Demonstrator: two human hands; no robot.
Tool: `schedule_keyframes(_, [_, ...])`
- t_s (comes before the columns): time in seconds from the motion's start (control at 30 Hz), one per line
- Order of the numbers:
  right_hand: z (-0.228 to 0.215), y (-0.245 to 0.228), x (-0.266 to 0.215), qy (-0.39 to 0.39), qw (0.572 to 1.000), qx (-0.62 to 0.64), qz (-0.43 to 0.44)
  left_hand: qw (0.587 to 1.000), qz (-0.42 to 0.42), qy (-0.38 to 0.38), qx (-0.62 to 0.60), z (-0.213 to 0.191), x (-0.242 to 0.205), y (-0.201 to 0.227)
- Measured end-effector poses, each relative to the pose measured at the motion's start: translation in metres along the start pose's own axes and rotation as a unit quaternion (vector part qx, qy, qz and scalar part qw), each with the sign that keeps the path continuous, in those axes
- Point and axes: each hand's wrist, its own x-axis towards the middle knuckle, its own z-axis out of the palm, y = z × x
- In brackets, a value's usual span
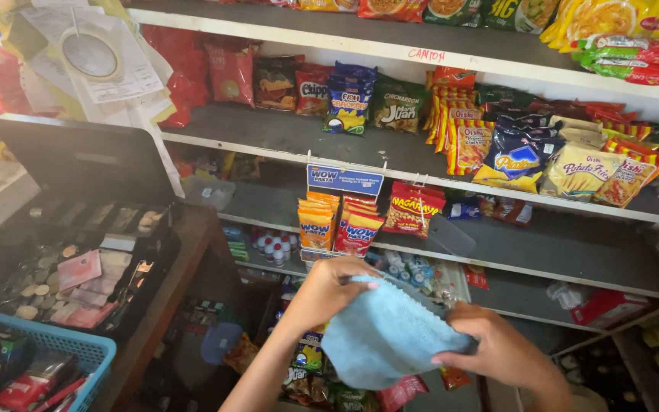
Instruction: Wiping down individual snack bags with a cloth and organizing them onto store shelves.
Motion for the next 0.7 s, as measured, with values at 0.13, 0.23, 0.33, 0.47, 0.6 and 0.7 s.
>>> schedule_keyframes(0.13, [0.005,0.038,-0.013,0.076,0.989,-0.085,-0.096,0.999,0.018,0.011,-0.034,-0.004,-0.005,-0.002])
schedule_keyframes(0.23, [-0.003,0.021,-0.015,0.193,0.964,-0.158,-0.089,0.998,0.057,0.038,-0.003,-0.007,-0.005,-0.006])
schedule_keyframes(0.33, [-0.006,0.014,-0.019,0.249,0.961,-0.113,-0.029,0.998,-0.044,0.030,-0.024,-0.012,-0.008,-0.001])
schedule_keyframes(0.47, [-0.002,0.029,-0.024,0.283,0.959,-0.005,0.012,0.999,-0.025,0.003,-0.032,-0.020,-0.012,0.010])
schedule_keyframes(0.6, [0.001,0.052,-0.024,0.304,0.947,0.100,-0.006,0.999,-0.008,-0.001,-0.054,-0.019,-0.010,0.012])
schedule_keyframes(0.7, [0.016,0.081,-0.004,0.325,0.925,0.187,0.068,0.990,-0.042,-0.015,-0.136,-0.013,0.001,-0.017])
